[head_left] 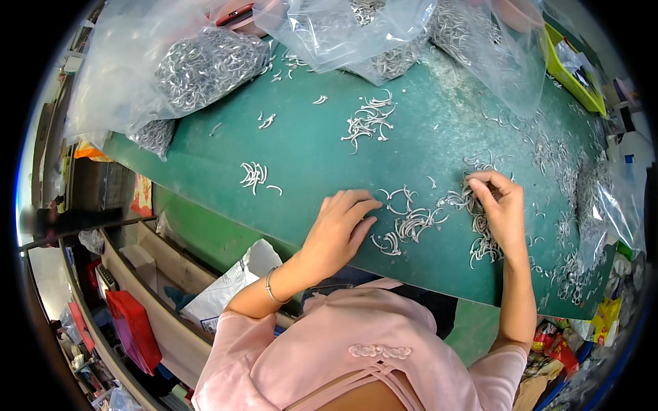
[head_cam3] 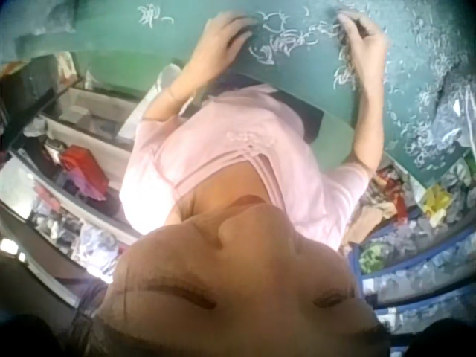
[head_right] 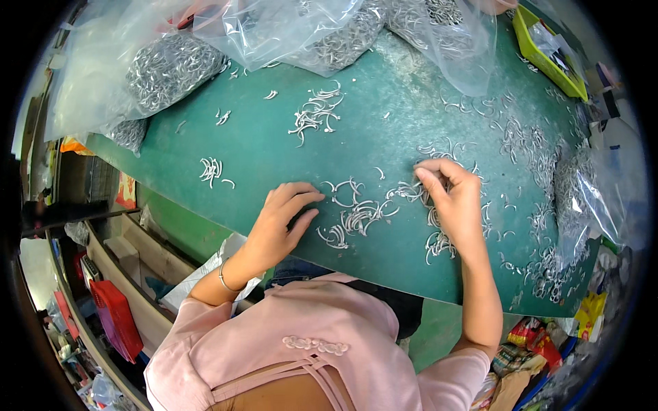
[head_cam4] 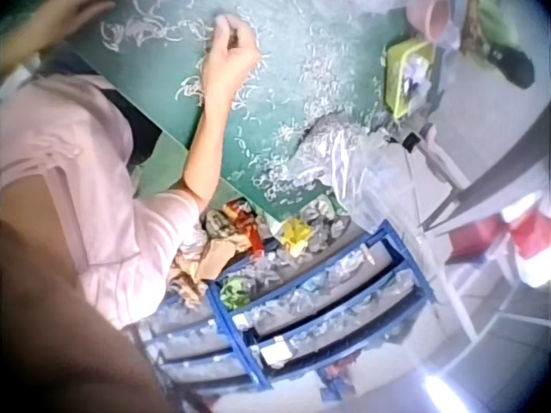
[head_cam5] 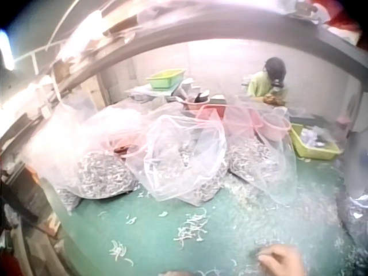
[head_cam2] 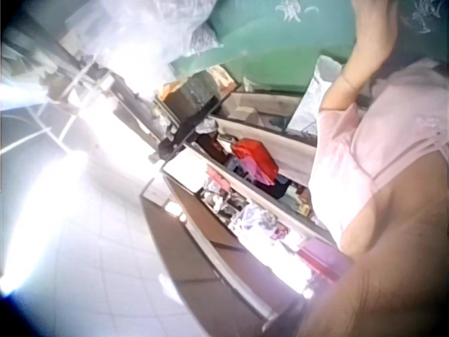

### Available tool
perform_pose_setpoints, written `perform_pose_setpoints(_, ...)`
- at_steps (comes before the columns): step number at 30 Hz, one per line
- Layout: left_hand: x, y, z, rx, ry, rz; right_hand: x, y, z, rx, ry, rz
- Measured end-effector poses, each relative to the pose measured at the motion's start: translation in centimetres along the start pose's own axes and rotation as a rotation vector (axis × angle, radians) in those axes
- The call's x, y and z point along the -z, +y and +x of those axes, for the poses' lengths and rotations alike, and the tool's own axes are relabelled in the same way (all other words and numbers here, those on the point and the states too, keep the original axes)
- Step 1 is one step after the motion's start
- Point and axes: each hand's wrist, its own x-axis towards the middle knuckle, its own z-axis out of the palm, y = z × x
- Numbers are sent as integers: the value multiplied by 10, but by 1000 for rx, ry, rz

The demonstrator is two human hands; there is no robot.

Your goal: The person sorts small silver metal hooks on a green table, picking them up and placing them into piles. They occasionally transfer hooks into a plastic bag. The task is performed by hand without tools.

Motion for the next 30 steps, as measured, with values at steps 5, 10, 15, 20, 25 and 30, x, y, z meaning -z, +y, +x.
perform_pose_setpoints(5, 1, 8, 7, 202, -84, -472, -8, 0, 4, -228, -110, 559)
perform_pose_setpoints(10, -9, 20, 23, 234, -49, -608, -9, -6, 0, -314, -191, 646)
perform_pose_setpoints(15, -16, 11, 31, 2, 17, -64, -4, -8, -8, 310, 5, -569)
perform_pose_setpoints(20, -26, 14, 38, -44, -10, 91, -21, -15, -6, 257, -56, -599)
perform_pose_setpoints(25, -39, 20, 54, -122, -34, 227, -22, -11, 2, 251, -69, -593)
perform_pose_setpoints(30, -39, 19, 47, -132, -110, 216, 2, -11, -4, 100, -118, -453)
